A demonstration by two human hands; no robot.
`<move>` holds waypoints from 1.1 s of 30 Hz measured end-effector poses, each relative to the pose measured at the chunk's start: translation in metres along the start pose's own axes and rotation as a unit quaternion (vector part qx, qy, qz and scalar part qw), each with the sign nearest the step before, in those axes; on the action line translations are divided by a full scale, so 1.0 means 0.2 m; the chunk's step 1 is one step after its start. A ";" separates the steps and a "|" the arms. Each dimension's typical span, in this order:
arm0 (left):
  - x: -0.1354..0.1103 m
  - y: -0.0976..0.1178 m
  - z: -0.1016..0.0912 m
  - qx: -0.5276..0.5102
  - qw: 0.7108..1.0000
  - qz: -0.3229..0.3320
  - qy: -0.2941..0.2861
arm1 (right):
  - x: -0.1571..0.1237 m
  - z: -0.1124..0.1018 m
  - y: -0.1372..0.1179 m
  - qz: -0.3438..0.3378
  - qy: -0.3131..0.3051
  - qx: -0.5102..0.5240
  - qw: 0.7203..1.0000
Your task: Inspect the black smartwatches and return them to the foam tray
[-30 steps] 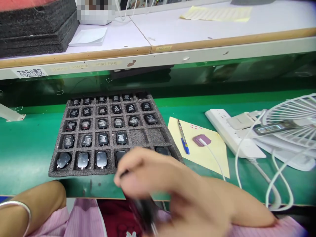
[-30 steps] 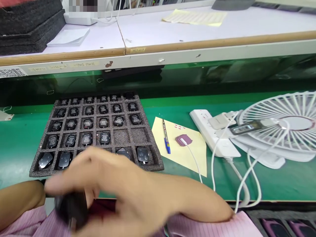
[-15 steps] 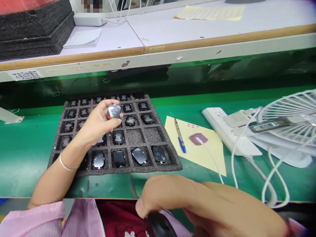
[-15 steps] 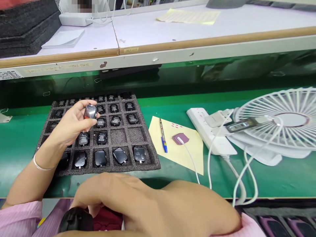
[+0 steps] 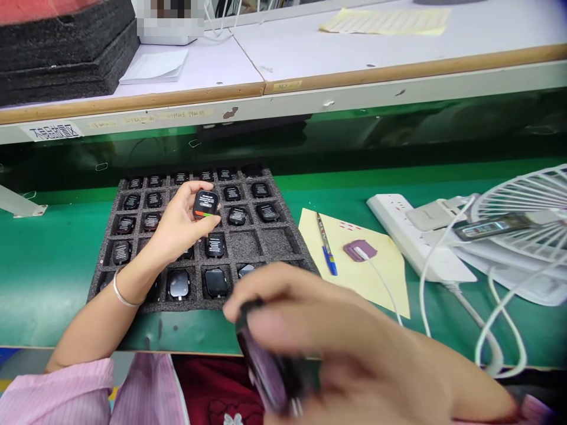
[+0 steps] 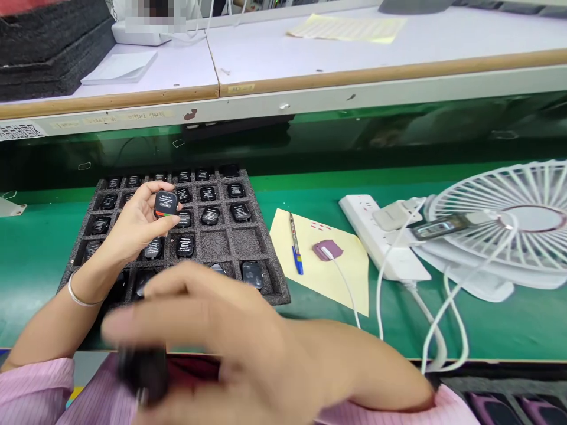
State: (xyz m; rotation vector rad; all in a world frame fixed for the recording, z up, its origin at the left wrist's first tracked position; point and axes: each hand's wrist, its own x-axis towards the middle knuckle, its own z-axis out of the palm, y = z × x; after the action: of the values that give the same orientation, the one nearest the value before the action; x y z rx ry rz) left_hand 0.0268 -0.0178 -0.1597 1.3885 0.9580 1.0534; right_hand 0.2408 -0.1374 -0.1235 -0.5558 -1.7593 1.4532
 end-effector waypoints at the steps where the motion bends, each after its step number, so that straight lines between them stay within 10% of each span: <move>1: -0.01 0.00 -0.01 -0.005 1.000 -0.005 0.002 | 0.05 -0.02 0.03 0.016 0.000 0.051 0.999; 8: -0.09 -0.06 -0.08 -0.031 0.999 -0.024 0.006 | 0.32 -0.10 0.25 0.120 0.070 0.316 0.938; 33: -0.14 -0.13 -0.09 -0.082 0.995 -0.064 0.008 | 0.36 -0.15 0.39 0.124 0.184 0.309 0.925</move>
State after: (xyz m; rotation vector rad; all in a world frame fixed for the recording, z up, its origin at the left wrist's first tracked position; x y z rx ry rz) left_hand 0.0018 -0.0383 -0.1871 1.1704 0.9368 1.0244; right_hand 0.2092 -0.0448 -0.1758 -0.6671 -0.8879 1.8270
